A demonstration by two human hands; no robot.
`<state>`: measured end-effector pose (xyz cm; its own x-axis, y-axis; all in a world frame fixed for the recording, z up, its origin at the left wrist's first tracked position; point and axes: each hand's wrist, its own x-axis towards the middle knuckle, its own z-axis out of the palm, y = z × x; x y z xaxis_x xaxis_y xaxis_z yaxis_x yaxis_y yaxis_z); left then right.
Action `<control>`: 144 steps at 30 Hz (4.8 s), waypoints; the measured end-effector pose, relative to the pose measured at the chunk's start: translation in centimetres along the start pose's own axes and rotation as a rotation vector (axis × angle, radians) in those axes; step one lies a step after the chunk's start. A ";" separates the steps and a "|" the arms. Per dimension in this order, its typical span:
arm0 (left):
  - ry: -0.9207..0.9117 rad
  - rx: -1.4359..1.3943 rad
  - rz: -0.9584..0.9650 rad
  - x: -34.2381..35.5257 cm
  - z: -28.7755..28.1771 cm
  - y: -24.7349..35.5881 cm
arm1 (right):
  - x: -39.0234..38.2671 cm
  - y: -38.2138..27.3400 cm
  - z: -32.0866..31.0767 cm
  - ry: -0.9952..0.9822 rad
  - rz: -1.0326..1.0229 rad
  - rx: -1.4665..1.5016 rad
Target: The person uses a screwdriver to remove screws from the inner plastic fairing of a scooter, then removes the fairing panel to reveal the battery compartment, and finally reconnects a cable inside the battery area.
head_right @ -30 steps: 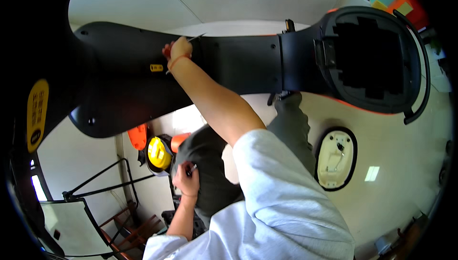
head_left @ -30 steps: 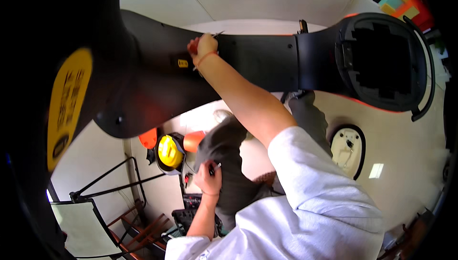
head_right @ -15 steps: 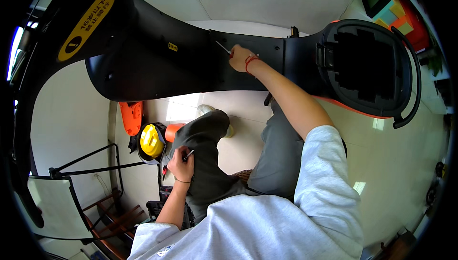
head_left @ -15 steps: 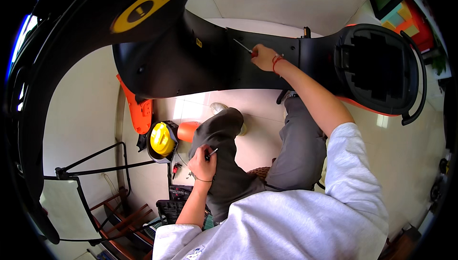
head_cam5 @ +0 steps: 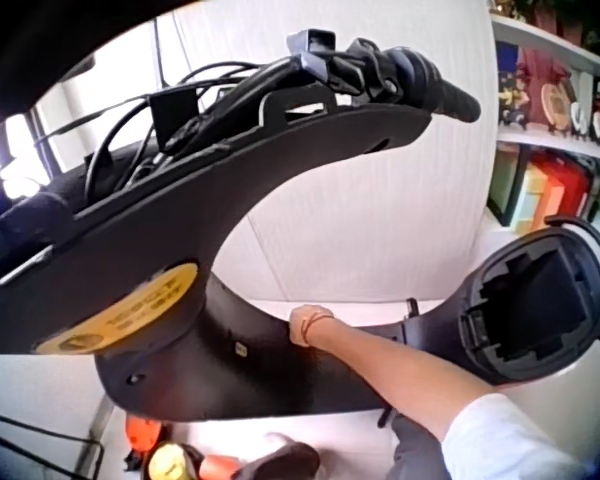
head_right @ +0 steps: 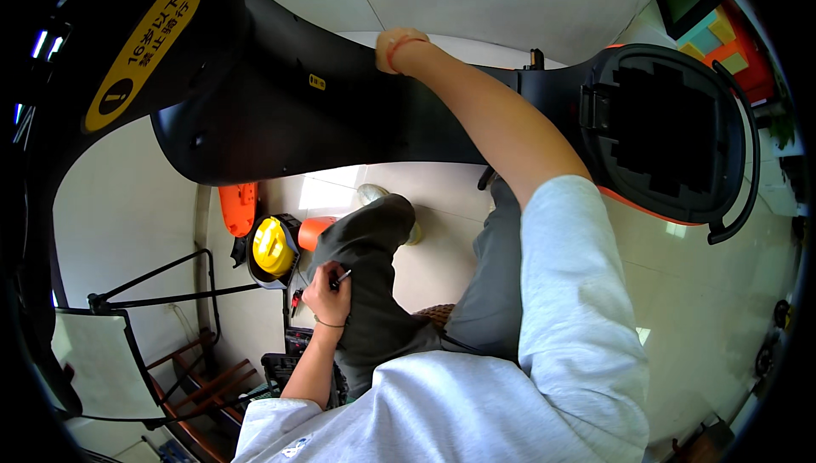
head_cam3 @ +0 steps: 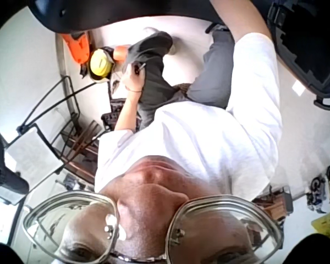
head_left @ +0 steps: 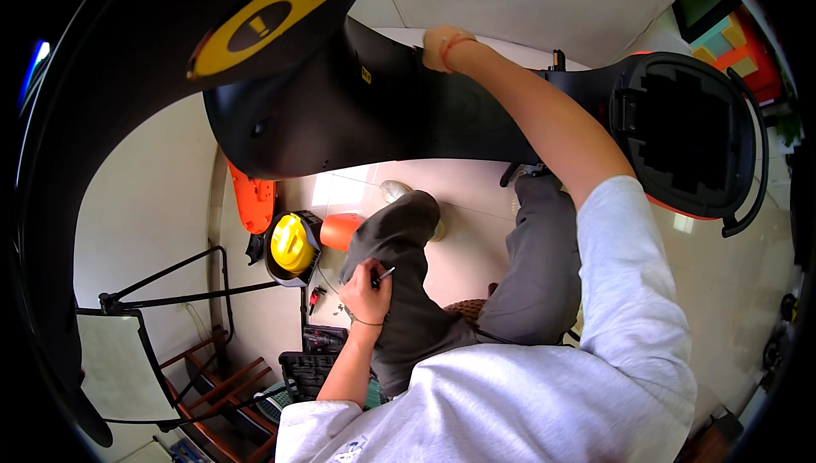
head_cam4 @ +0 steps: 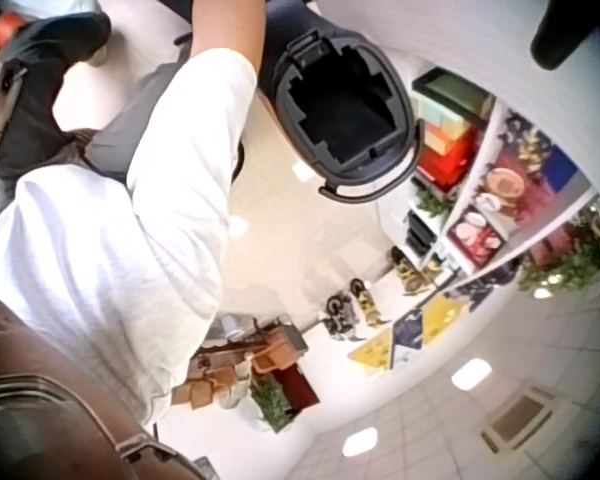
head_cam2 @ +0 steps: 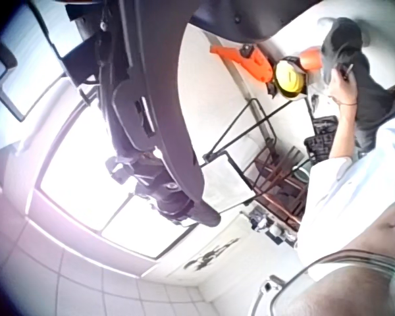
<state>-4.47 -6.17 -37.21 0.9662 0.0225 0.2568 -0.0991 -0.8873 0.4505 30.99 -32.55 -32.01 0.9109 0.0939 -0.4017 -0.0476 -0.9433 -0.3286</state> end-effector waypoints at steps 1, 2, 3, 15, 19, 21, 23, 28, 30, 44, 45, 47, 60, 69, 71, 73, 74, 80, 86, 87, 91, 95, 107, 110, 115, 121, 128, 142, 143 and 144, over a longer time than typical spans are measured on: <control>-0.003 0.000 0.005 0.1 0.0 0.3 | 0.9 -0.7 -0.6 -0.054 0.044 0.026; -0.005 -0.004 0.010 0.1 0.3 0.4 | 1.9 -1.2 -0.8 -0.032 0.021 -0.027; -0.011 -0.002 0.006 0.1 0.3 0.5 | 2.7 -1.7 -1.1 -0.006 -0.007 -0.075; -0.034 0.008 0.003 0.5 0.9 0.5 | 11.8 4.5 3.4 -0.214 -0.132 0.154; -0.027 0.051 0.011 0.5 -0.7 -0.2 | -1.3 -2.4 5.6 -0.001 0.023 0.216; -0.064 -0.027 0.027 0.9 0.4 1.4 | -2.4 -1.6 7.9 -0.088 0.172 0.391; -0.086 -0.019 0.069 0.5 0.8 1.8 | -2.9 -2.9 10.9 0.024 0.250 0.532; -0.083 0.040 0.146 -0.5 0.6 2.7 | 0.8 -5.4 10.6 -0.036 0.177 0.517; -0.088 0.054 0.157 -1.2 0.5 3.0 | 3.5 -4.9 10.6 -0.118 0.317 0.761; -0.155 0.024 0.153 -1.3 0.9 2.6 | 13.2 -5.7 9.8 -0.207 0.661 1.333; -0.173 0.028 0.152 -1.3 0.9 2.8 | 13.9 -5.6 9.6 -0.244 0.581 1.016; -0.161 0.048 0.203 -1.0 0.7 3.1 | 14.0 -5.7 9.4 -0.245 0.424 0.602; -0.106 0.016 0.182 -0.3 -0.1 2.5 | 7.3 -3.6 -1.6 -0.114 -0.107 -0.347; -0.122 0.049 0.144 -0.1 0.1 1.7 | 21.4 -4.9 0.8 -0.323 -0.211 -0.691; -0.138 0.067 0.146 0.2 0.0 1.6 | 20.0 -7.4 -0.7 -0.236 -0.299 -0.720; -0.140 0.052 0.147 0.2 0.4 1.9 | 19.2 -8.5 -1.7 -0.191 -0.345 -0.772; -0.145 0.047 0.146 0.3 0.5 2.2 | 19.2 -8.9 -2.3 -0.176 -0.356 -0.792; -0.138 0.062 0.176 0.8 0.4 2.4 | 19.6 -9.9 -2.7 -0.150 -0.408 -0.883; -0.145 0.015 0.168 1.1 0.1 1.9 | 19.3 -9.8 -0.4 -0.188 -0.467 -1.005; -0.137 0.017 0.177 1.2 0.1 1.9 | 19.0 -10.0 0.0 -0.189 -0.480 -1.027; -0.142 0.018 0.170 0.9 0.1 1.8 | 16.5 -10.1 1.6 -0.200 -0.526 -1.079; -0.123 0.052 0.136 0.4 -0.2 1.4 | 14.4 -8.2 1.7 -0.192 -0.472 -0.930; -0.163 0.053 0.146 -1.5 -0.7 2.7 | 0.2 1.0 3.5 0.046 -0.291 -0.534; -0.185 0.075 0.207 -1.9 0.0 4.0 | -1.5 -2.8 3.2 -0.092 -0.180 -0.564; -0.126 0.095 0.192 -3.4 -0.4 3.8 | -1.6 -4.7 2.3 0.076 -0.274 -0.385; -0.080 0.063 0.168 -3.7 0.0 2.6 | 2.4 -0.3 1.6 -0.003 -0.320 -0.365; -0.059 0.015 0.179 -3.0 -0.9 2.2 | 4.0 -4.7 -1.5 0.022 -0.167 -0.362; -0.124 -0.040 0.143 -1.7 -1.4 1.2 | 14.1 -10.1 -2.8 0.068 -0.245 -0.483; -0.122 -0.031 0.147 -1.9 -1.2 0.8 | 14.9 -10.7 -2.8 0.059 -0.248 -0.486; -0.129 -0.023 0.149 -1.8 -1.3 1.0 | 15.6 -10.6 -2.6 0.049 -0.242 -0.495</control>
<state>-6.59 -6.48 -36.06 0.9628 -0.1690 0.2106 -0.2472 -0.8654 0.4358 46.76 -21.96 -32.54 0.8904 0.3228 -0.3209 0.3532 -0.9347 0.0396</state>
